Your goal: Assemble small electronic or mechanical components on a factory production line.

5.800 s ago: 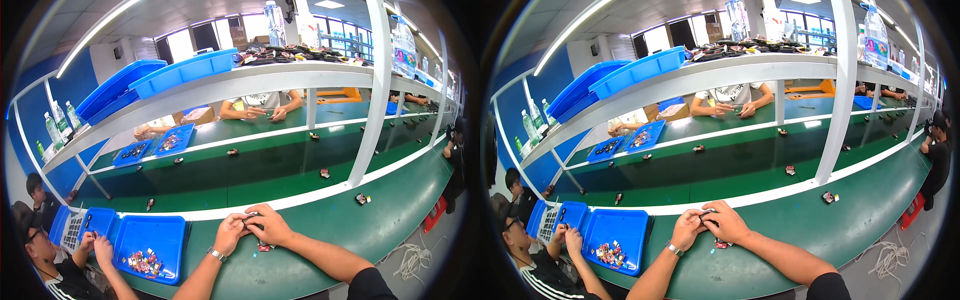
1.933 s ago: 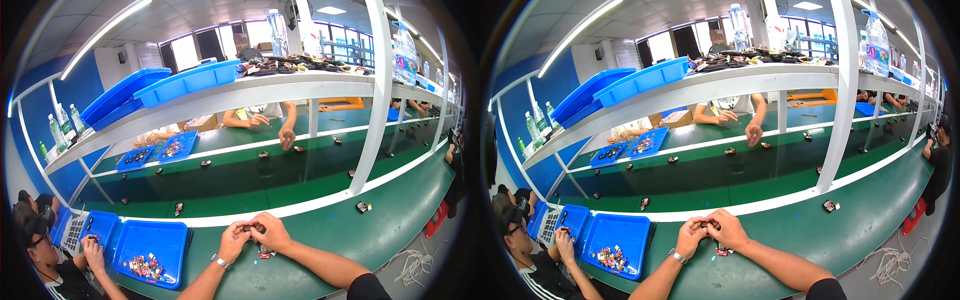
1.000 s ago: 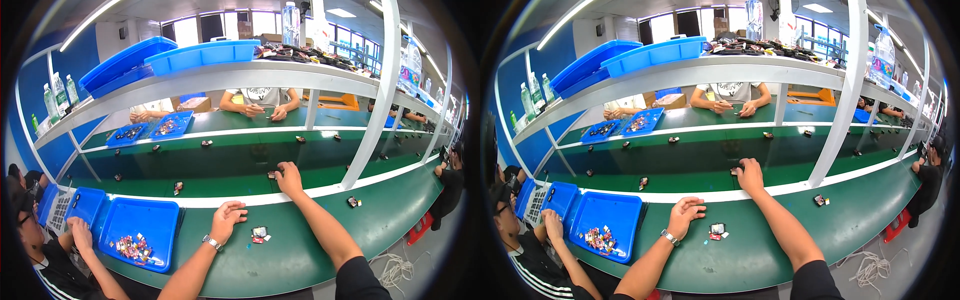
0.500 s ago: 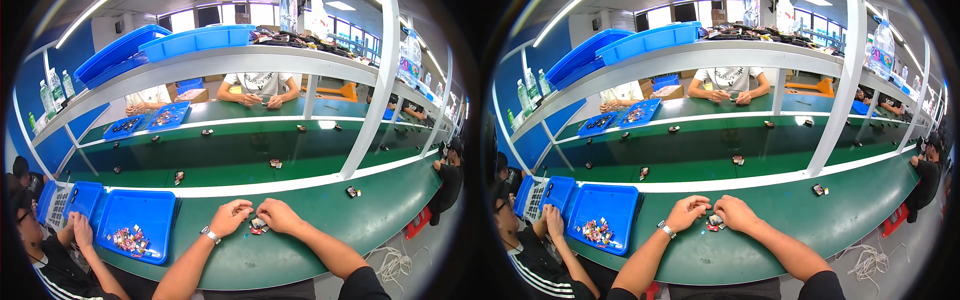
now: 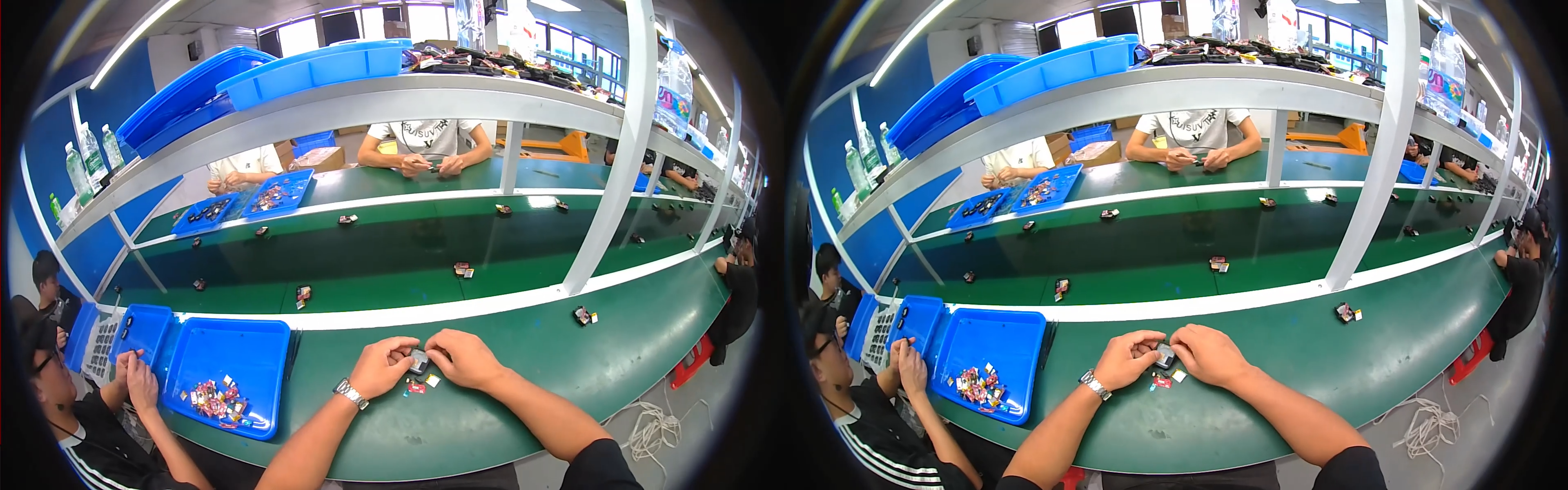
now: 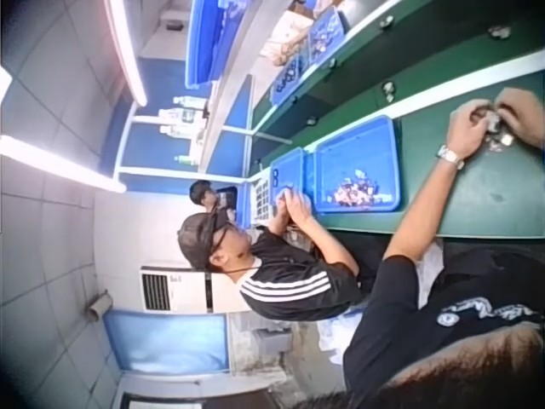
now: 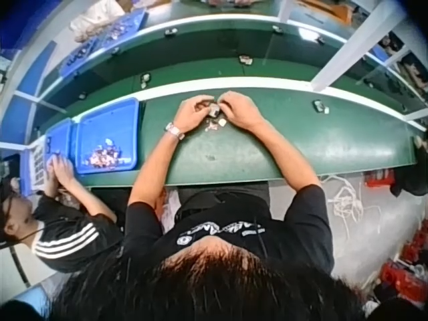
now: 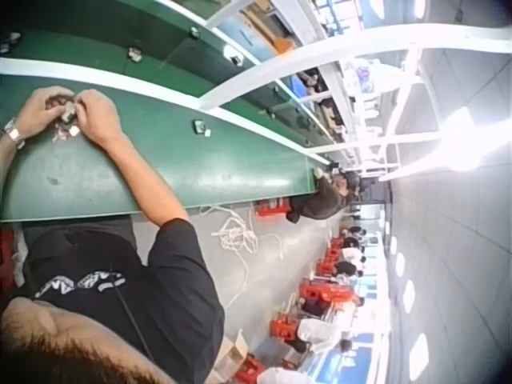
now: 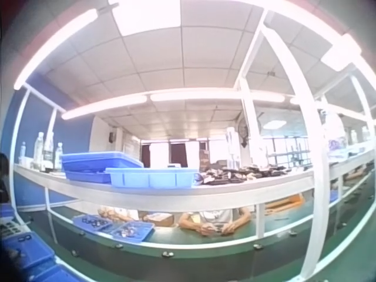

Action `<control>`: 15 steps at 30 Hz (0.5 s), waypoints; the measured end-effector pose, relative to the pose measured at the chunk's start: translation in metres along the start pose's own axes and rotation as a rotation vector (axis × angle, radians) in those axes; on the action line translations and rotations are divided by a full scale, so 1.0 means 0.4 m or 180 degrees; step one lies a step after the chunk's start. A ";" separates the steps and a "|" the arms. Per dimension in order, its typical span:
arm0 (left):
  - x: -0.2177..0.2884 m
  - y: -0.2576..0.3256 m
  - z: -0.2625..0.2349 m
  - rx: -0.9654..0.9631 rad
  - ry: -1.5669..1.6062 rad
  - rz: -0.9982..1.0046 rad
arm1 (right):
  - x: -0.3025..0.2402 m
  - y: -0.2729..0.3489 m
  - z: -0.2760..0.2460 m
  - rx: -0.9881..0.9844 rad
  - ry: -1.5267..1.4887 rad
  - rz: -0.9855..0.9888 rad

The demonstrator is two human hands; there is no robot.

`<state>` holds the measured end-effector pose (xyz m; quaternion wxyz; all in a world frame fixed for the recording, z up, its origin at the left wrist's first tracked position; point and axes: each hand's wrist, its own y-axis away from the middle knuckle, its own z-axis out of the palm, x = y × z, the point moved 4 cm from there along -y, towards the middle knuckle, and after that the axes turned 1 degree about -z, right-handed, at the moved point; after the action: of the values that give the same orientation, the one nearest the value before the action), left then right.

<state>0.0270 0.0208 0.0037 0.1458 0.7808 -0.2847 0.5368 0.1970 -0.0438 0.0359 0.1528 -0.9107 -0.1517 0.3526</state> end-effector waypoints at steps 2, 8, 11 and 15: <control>-0.014 -0.006 -0.001 0.0083 0.0126 -0.0032 | -0.010 -0.002 -0.012 -0.0141 -0.0093 0.0204; -0.030 -0.020 -0.033 0.0595 0.0854 -0.0143 | -0.024 0.007 -0.002 -0.0569 0.0020 -0.0013; -0.032 -0.027 -0.037 0.0653 0.1343 -0.0219 | -0.039 0.013 0.015 -0.0902 0.0213 -0.0007; -0.030 -0.029 -0.042 0.0531 0.1679 -0.0317 | -0.033 0.021 0.032 -0.0939 0.0203 -0.0182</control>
<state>0.0182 0.0423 -0.0001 0.1763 0.6364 -0.1530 0.7352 0.1803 -0.0543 0.0317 0.0321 -0.9293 -0.2228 0.2929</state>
